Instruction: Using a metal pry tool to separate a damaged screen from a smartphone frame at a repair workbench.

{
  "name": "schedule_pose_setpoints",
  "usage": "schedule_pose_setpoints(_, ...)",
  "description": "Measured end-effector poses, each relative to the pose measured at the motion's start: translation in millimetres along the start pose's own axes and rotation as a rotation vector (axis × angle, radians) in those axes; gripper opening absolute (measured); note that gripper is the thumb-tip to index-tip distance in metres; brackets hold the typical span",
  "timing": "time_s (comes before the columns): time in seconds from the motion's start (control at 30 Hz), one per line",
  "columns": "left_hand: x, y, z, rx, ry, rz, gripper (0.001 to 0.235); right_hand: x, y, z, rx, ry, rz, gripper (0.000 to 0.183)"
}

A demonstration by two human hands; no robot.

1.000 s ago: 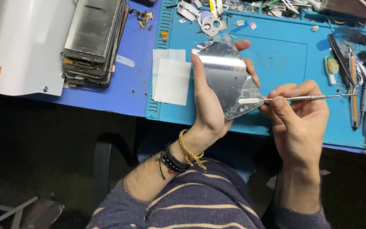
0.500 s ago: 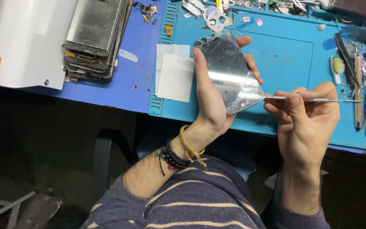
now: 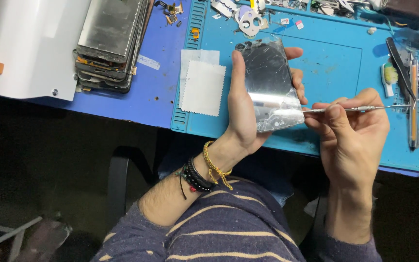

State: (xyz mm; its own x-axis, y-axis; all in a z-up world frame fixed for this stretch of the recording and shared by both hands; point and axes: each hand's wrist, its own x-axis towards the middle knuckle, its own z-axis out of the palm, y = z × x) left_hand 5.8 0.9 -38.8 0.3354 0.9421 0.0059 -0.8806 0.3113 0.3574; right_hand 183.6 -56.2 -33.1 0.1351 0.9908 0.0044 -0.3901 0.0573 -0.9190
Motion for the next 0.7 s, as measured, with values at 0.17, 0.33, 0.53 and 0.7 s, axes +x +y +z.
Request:
schedule_pose_setpoints(0.17,0.1,-1.0,-0.9,-0.001,-0.011,-0.009,0.09,-0.4,2.2,0.0,0.004,-0.001,0.01,0.026)
schedule_pose_setpoints(0.33,0.3,-5.4,2.5,0.007,0.025,0.067,0.089,-3.1,2.0,6.7,0.001,0.04,-0.02,0.029)
schedule_pose_setpoints(0.53,-1.6,-8.2,7.0,0.002,0.078,0.126,0.085,-4.7,2.8,9.4,-0.021,0.062,-0.054,0.03)
schedule_pose_setpoints(0.7,-2.4,-7.8,7.1,-0.031,0.07,0.111,0.086,-5.1,6.1,5.4,-0.01,0.076,-0.054,0.028)
